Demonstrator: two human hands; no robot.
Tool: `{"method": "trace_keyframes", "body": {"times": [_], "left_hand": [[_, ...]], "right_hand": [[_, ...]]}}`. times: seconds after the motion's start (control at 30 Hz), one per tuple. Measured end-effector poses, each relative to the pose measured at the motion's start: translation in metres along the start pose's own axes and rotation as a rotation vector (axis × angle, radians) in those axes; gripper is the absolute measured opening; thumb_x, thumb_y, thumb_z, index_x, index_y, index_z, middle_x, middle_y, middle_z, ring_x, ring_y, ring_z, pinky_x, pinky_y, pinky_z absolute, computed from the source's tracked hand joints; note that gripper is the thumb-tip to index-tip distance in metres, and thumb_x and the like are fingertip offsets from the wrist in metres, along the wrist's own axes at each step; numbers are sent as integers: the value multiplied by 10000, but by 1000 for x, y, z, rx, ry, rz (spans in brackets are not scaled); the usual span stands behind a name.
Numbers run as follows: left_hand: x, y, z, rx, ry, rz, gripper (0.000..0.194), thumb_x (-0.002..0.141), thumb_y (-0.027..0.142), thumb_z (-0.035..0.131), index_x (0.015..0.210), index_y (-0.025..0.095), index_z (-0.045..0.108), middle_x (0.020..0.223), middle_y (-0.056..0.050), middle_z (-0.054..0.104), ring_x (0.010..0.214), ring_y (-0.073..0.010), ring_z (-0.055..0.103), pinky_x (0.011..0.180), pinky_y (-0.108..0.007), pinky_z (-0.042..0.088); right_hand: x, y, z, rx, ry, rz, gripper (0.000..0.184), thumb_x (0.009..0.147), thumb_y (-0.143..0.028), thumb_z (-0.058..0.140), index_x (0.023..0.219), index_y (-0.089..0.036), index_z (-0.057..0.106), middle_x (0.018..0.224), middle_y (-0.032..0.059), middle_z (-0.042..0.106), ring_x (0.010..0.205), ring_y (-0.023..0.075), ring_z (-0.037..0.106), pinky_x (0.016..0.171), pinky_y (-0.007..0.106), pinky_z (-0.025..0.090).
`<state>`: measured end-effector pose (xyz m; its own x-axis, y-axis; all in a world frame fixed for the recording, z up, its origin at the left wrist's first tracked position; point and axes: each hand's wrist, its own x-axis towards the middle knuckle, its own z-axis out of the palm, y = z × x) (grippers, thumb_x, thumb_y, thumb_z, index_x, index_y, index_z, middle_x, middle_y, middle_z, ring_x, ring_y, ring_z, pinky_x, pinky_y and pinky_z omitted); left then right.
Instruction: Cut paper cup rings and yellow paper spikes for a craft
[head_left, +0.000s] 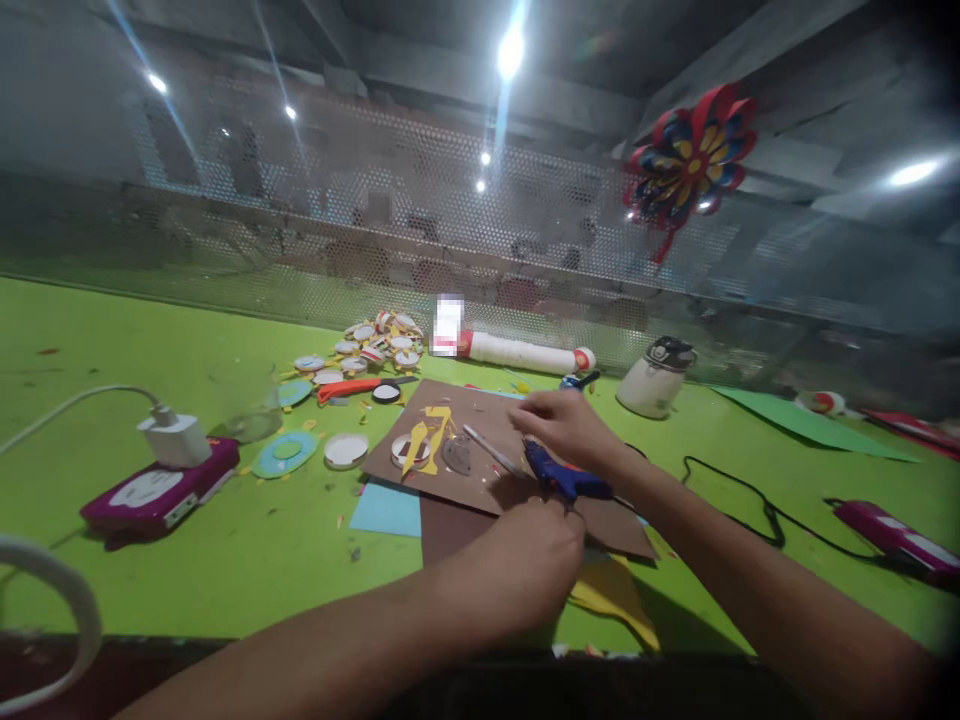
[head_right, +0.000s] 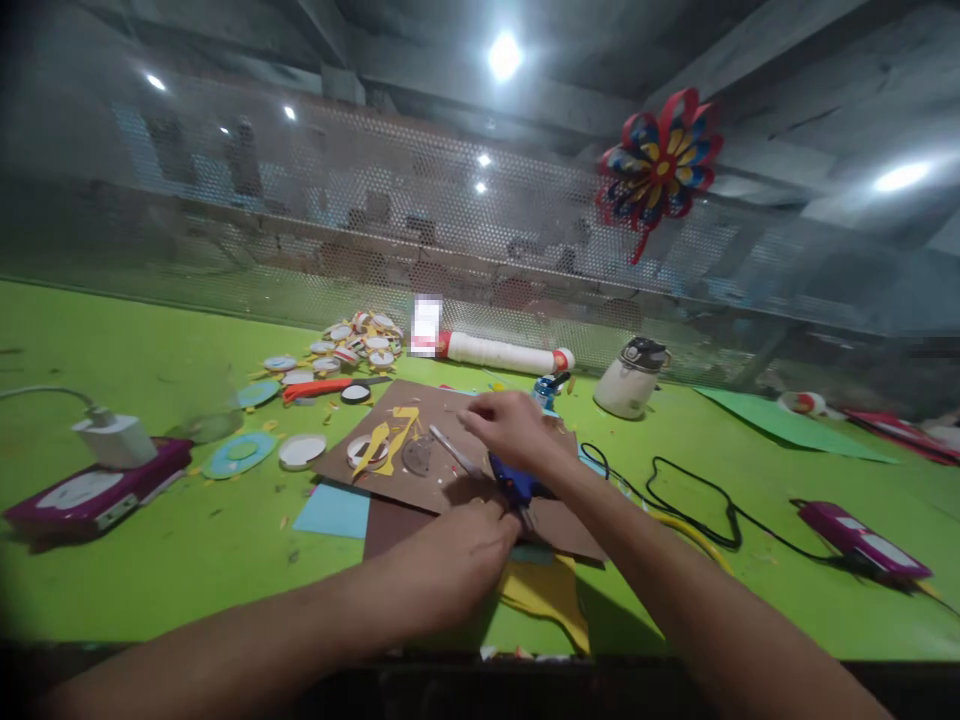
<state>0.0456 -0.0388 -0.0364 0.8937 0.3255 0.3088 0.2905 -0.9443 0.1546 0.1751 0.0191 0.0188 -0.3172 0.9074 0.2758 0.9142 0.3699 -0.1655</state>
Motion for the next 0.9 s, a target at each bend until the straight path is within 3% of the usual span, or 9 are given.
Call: {"method": "trace_keyframes", "body": {"times": [0.07, 0.13, 0.3, 0.53, 0.7, 0.8, 0.9], "left_hand": [[-14, 0, -6, -53, -3, -77, 224, 728, 80, 523, 938, 67, 600, 965, -182, 632, 854, -264, 585, 740, -360, 482], [-27, -3, -10, -150, 40, -158, 178, 774, 109, 496, 927, 127, 585, 973, -134, 630, 889, -240, 583, 778, -340, 484], [-46, -18, 1, -346, 129, -242, 155, 789, 104, 482, 898, 188, 554, 963, -70, 618, 902, -197, 580, 806, -294, 475], [-44, -28, 25, -175, 32, -111, 104, 759, 174, 538, 860, 170, 559, 899, -100, 608, 830, -230, 583, 673, -309, 469], [-46, -27, 10, -273, 36, -189, 87, 789, 184, 512, 855, 164, 567, 934, -113, 609, 818, -223, 586, 682, -319, 471], [-49, -25, -2, -406, 116, -247, 88, 773, 147, 502, 828, 155, 571, 932, -107, 616, 859, -210, 591, 715, -300, 470], [-50, -24, -9, -547, 206, -334, 115, 746, 108, 490, 784, 163, 584, 865, -69, 624, 836, -182, 596, 711, -275, 465]], "right_hand": [[54, -3, 23, 14, -173, 15, 231, 917, -330, 577, 1021, -131, 629, 979, 30, 660, 806, 165, 650, 699, 330, 547], [95, -10, 50, 5, -303, 38, 248, 909, -334, 584, 1062, -146, 635, 1082, 33, 645, 894, 208, 643, 749, 351, 548], [146, -16, 95, -42, -473, 86, 272, 918, -317, 576, 1148, -172, 594, 1169, 66, 611, 976, 213, 625, 817, 397, 533], [158, -4, 98, 9, -564, 53, 265, 918, -316, 576, 1132, -164, 602, 1157, 61, 618, 967, 213, 628, 812, 395, 535], [159, 7, 84, 82, -456, 74, 275, 913, -317, 583, 1136, -158, 599, 1159, 61, 616, 975, 220, 625, 816, 404, 533], [152, 11, 71, 169, -347, 80, 291, 912, -309, 586, 1159, -156, 584, 1167, 70, 609, 981, 217, 624, 816, 412, 532], [128, 10, 58, 305, -277, 57, 269, 914, -300, 586, 1138, -150, 588, 1118, 65, 626, 922, 192, 638, 774, 383, 545]]}}
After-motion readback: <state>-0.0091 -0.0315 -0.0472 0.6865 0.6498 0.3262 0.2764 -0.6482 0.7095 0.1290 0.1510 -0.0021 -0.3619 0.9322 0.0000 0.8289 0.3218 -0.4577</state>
